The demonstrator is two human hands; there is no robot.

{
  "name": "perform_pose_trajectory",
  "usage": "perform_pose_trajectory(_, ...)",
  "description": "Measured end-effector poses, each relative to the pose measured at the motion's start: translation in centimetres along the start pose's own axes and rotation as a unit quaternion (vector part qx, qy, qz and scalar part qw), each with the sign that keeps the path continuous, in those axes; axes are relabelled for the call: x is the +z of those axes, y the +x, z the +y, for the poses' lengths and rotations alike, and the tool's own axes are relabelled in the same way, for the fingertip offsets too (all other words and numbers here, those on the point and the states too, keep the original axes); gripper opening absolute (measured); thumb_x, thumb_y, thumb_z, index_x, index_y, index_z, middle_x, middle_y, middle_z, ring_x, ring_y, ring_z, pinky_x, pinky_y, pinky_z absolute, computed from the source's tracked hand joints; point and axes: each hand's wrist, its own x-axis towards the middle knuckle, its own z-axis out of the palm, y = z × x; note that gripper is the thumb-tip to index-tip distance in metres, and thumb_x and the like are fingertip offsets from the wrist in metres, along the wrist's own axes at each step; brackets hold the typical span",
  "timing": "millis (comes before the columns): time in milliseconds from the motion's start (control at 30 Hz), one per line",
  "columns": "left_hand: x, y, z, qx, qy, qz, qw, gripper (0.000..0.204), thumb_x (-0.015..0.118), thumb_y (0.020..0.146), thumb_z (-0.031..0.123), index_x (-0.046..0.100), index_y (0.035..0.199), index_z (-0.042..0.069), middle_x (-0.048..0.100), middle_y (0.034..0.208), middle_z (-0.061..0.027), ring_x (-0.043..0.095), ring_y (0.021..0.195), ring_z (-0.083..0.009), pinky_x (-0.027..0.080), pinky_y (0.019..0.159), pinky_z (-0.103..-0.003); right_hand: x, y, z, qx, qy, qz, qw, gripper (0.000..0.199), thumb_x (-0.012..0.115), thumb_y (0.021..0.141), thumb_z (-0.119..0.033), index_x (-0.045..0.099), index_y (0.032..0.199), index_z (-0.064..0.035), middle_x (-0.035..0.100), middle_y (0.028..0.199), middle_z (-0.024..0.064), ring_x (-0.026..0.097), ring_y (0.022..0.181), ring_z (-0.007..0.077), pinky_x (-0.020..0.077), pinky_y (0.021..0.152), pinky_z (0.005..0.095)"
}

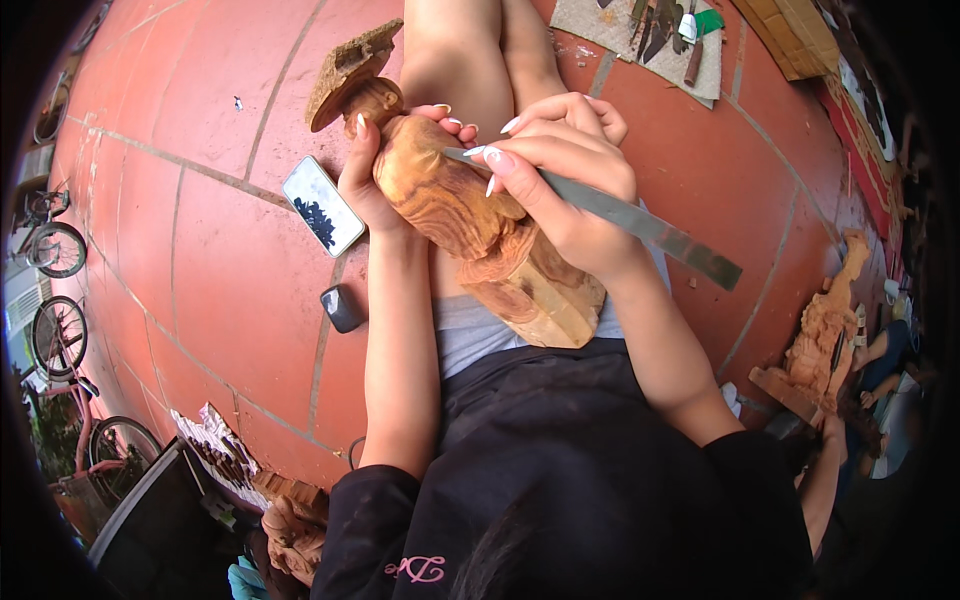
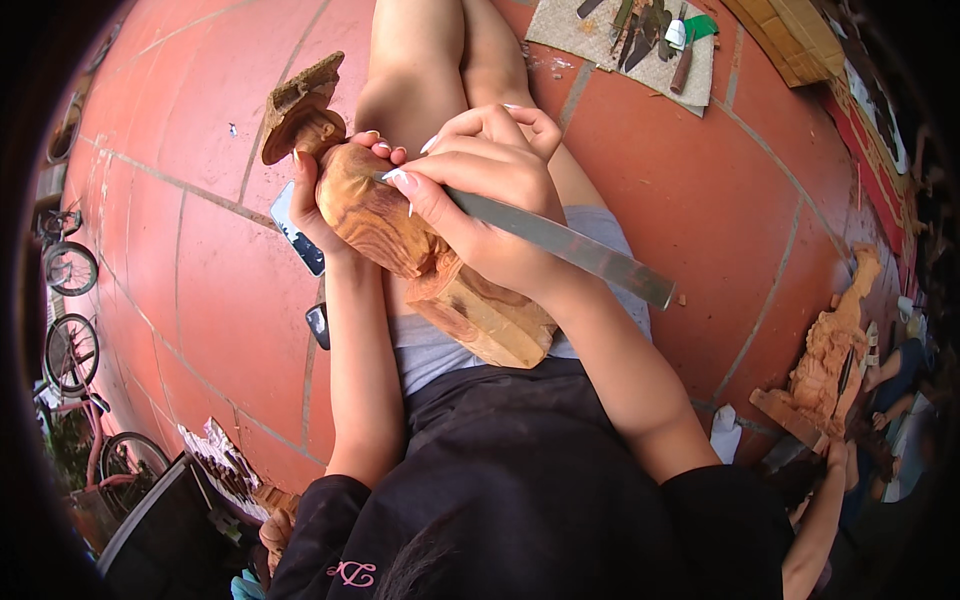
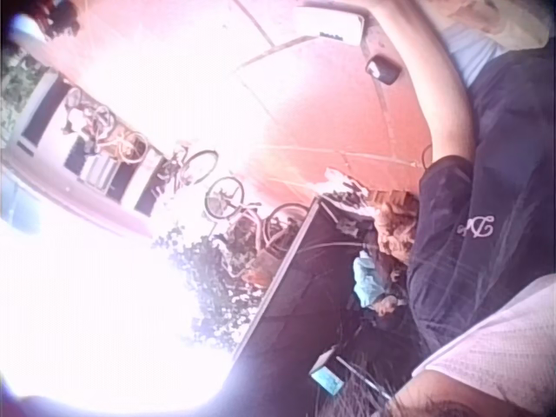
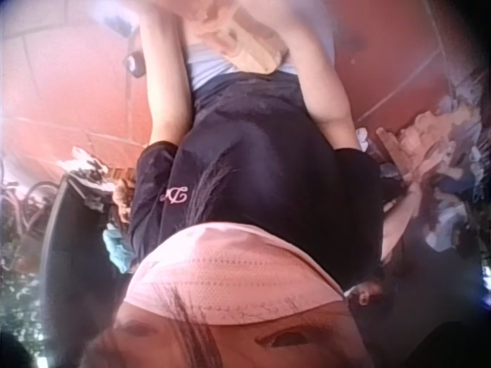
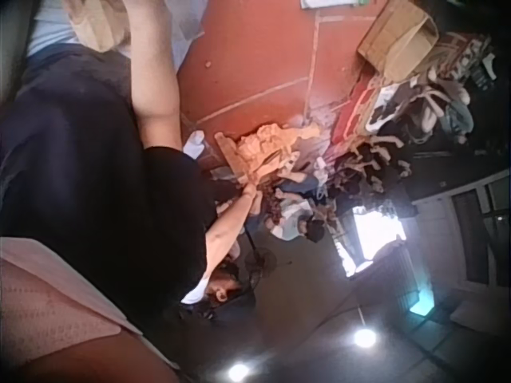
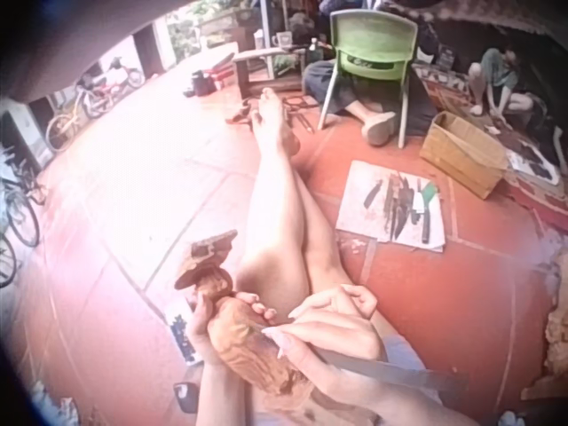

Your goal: The person sits on the floor and carves a wooden figurine using a chisel. They hold the wood with one hand and use the chisel with the other to shape the surface, rotating the piece to access different areas.

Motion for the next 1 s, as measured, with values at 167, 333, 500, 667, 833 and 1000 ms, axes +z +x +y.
perform_pose_trajectory(167, 0.3, 0.2, 0.1, 0.001, 0.017, 0.025, 1.000, 0.069, 0.043, 0.094, 0.055, 0.060, 0.105, -0.011, 0.065, 0.094, -0.0201, 0.062, 0.091, -0.0318, 0.052, 0.084, -0.040, 0.7, 0.3, 0.0, -0.009, 0.022, 0.034, 0.999, 0.008, 0.072, 0.083, -0.017, 0.074, 0.086, -0.0091, 0.069, 0.079, -0.0018, 0.060, 0.088, 0.0131, 0.0266, 0.095, 0.0357)
perform_pose_trajectory(333, 0.4, 0.2, 0.0, -0.008, 0.025, 0.056, 0.998, 0.069, 0.042, 0.094, 0.055, 0.060, 0.105, -0.011, 0.065, 0.092, -0.0208, 0.063, 0.088, -0.0314, 0.053, 0.081, -0.040, 0.5, -0.1, 0.0, -0.007, 0.006, 0.028, 1.000, 0.008, 0.073, 0.082, -0.016, 0.074, 0.086, -0.0091, 0.069, 0.078, -0.0019, 0.059, 0.088, 0.0134, 0.0273, 0.094, 0.0353)
perform_pose_trajectory(500, 0.4, 0.2, 0.3, -0.017, 0.005, 0.060, 0.998, 0.070, 0.041, 0.095, 0.055, 0.060, 0.104, -0.012, 0.065, 0.092, -0.0213, 0.063, 0.087, -0.0325, 0.053, 0.080, -0.041, 0.7, 0.3, 0.3, -0.009, 0.050, 0.038, 0.998, 0.006, 0.073, 0.082, -0.014, 0.073, 0.084, -0.0086, 0.069, 0.078, -0.0023, 0.059, 0.087, 0.0135, 0.0278, 0.093, 0.0350)
perform_pose_trajectory(667, 0.3, 0.1, 0.3, -0.016, 0.018, 0.048, 0.999, 0.071, 0.040, 0.095, 0.056, 0.060, 0.105, -0.012, 0.065, 0.093, -0.0210, 0.063, 0.087, -0.0329, 0.053, 0.080, -0.042, 0.5, -0.2, 0.6, 0.014, 0.069, 0.021, 0.997, 0.006, 0.072, 0.083, -0.014, 0.073, 0.083, -0.0078, 0.069, 0.078, -0.0024, 0.059, 0.088, 0.0139, 0.0288, 0.091, 0.0333)
perform_pose_trajectory(833, -0.8, 0.5, 0.6, -0.055, -0.068, -0.013, 0.996, 0.076, 0.043, 0.093, 0.058, 0.058, 0.110, -0.014, 0.066, 0.096, -0.0234, 0.063, 0.092, -0.0373, 0.051, 0.086, -0.045, -0.5, 0.0, 0.4, 0.138, 0.249, 0.025, 0.958, 0.014, 0.069, 0.089, -0.010, 0.071, 0.098, -0.0001, 0.069, 0.083, 0.0026, 0.062, 0.082, 0.0126, 0.0433, 0.080, 0.0262)
perform_pose_trajectory(1000, 0.7, 1.4, -0.4, -0.068, -0.113, 0.013, 0.991, 0.082, 0.047, 0.088, 0.067, 0.058, 0.109, -0.012, 0.066, 0.095, -0.0215, 0.064, 0.090, -0.0364, 0.052, 0.084, -0.044, -2.6, 2.2, 1.4, 0.163, 0.357, -0.027, 0.919, 0.034, 0.063, 0.093, -0.017, 0.062, 0.116, 0.0087, 0.065, 0.086, 0.0089, 0.066, 0.084, 0.0173, 0.0520, 0.078, 0.0284)
